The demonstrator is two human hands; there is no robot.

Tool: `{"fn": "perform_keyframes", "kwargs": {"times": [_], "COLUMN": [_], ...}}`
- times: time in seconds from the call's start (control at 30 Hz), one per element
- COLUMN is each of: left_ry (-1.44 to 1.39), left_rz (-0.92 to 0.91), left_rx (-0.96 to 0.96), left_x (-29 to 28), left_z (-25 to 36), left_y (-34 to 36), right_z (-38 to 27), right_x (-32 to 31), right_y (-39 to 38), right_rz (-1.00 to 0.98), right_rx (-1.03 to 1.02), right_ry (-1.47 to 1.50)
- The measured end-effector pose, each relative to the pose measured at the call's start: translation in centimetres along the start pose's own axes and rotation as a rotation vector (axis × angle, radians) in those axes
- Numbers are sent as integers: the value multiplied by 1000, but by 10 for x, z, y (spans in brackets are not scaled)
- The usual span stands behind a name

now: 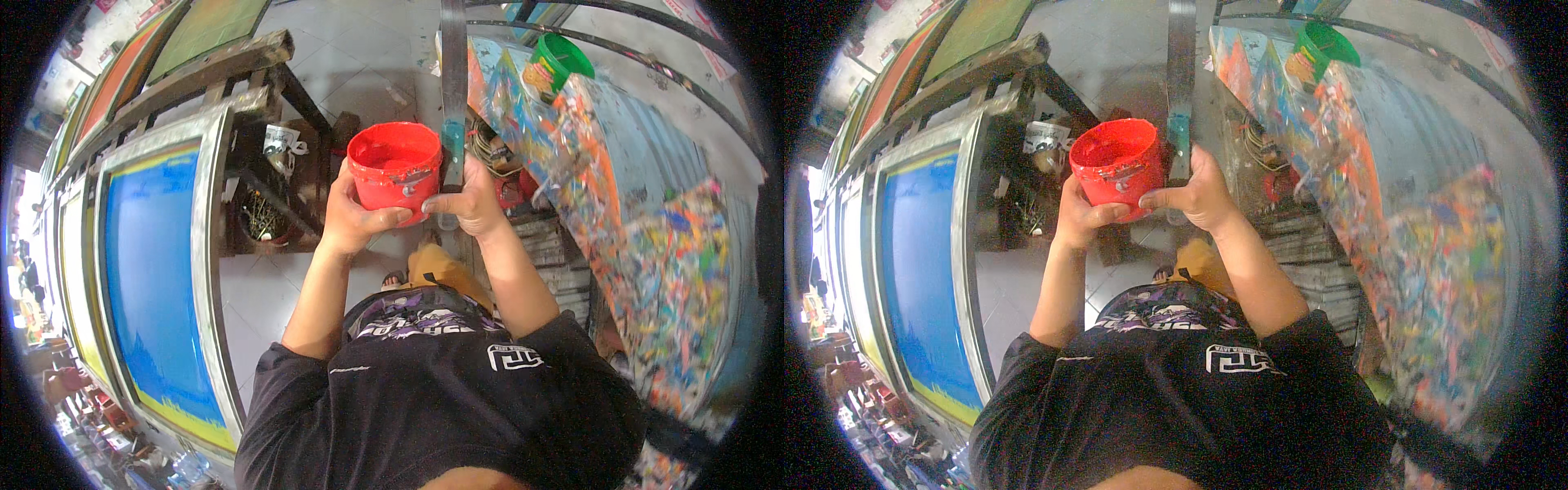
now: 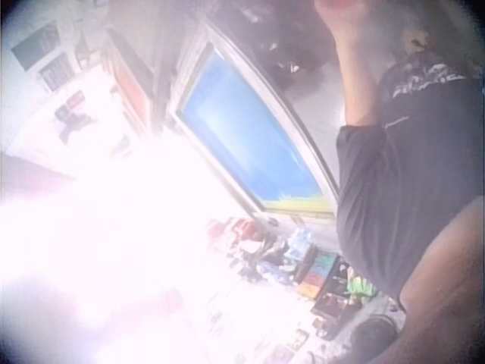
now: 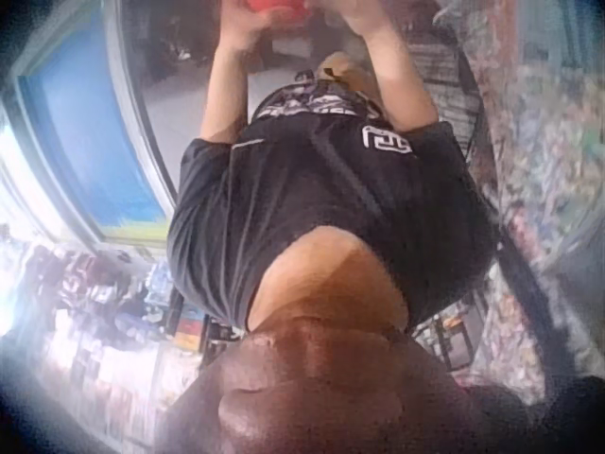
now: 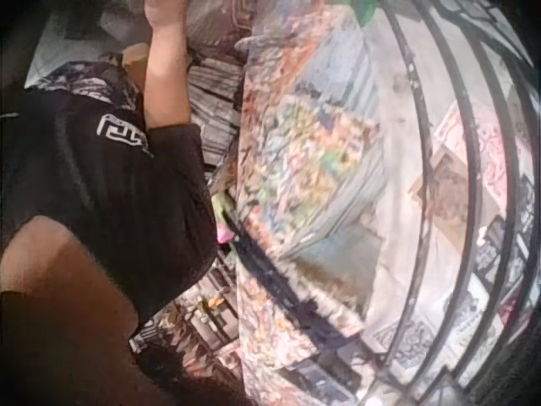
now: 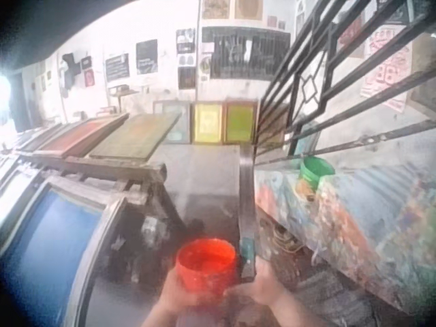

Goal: The person wipes a squeegee with a cloth, then picks up a red ink container and pours red ink onto a screen printing frame. Using the squeegee, they spread the ink evenly across the screen surface.

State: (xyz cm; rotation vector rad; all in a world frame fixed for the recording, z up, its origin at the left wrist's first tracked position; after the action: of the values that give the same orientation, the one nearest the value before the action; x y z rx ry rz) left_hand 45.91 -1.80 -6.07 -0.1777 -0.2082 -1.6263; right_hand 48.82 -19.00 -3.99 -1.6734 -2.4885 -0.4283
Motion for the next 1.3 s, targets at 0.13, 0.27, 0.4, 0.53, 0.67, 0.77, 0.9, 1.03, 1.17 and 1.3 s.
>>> {"fn": "perform_keyframes", "kwargs": {"times": [0.13,0.27,0.4,0.53,0.67,0.77,0.9,1.03,1.17,1.3], "left_ry": [9,-260,-369,-490,-526,-581,-633,-660,-559,-338], "left_rz": [26,20,18,-3,26,27,32,11,33,-63], "left_rx": [17,-104,-63,-67,-63,-75,-49,10,83,202], "left_x": [6,4,0,6,-2,-18,-52,-91,-118,-131], "left_z": [-3,-11,-11,-9,-10,-16,-22,-18,-5,-2], "left_y": [85,178,257,332,396,445,521,603,685,771], "right_z": [18,17,-5,-1,3,24,39,43,49,88], "right_x": [-52,-114,-142,-159,-165,-180,-199,-209,-215,-238], "right_y": [74,157,241,316,383,433,517,607,690,761], "right_rz": [-8,44,-56,-118,-136,-145,-197,-160,-237,-266], "right_rx": [52,44,79,203,93,224,303,306,204,241], "right_ry": [146,89,169,172,135,152,142,159,239,453]}}
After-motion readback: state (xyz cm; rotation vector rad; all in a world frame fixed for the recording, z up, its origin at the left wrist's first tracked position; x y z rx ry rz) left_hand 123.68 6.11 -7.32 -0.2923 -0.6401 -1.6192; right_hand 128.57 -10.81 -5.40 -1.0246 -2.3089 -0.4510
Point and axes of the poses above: each hand's wrist, its own y-axis towards the middle knuckle, its own x-axis out of the palm, z = x × y, the point moved 2 cm from there along y, towards the middle knuckle, and after that the axes turned 1 degree about z, right-handed, at the moved point
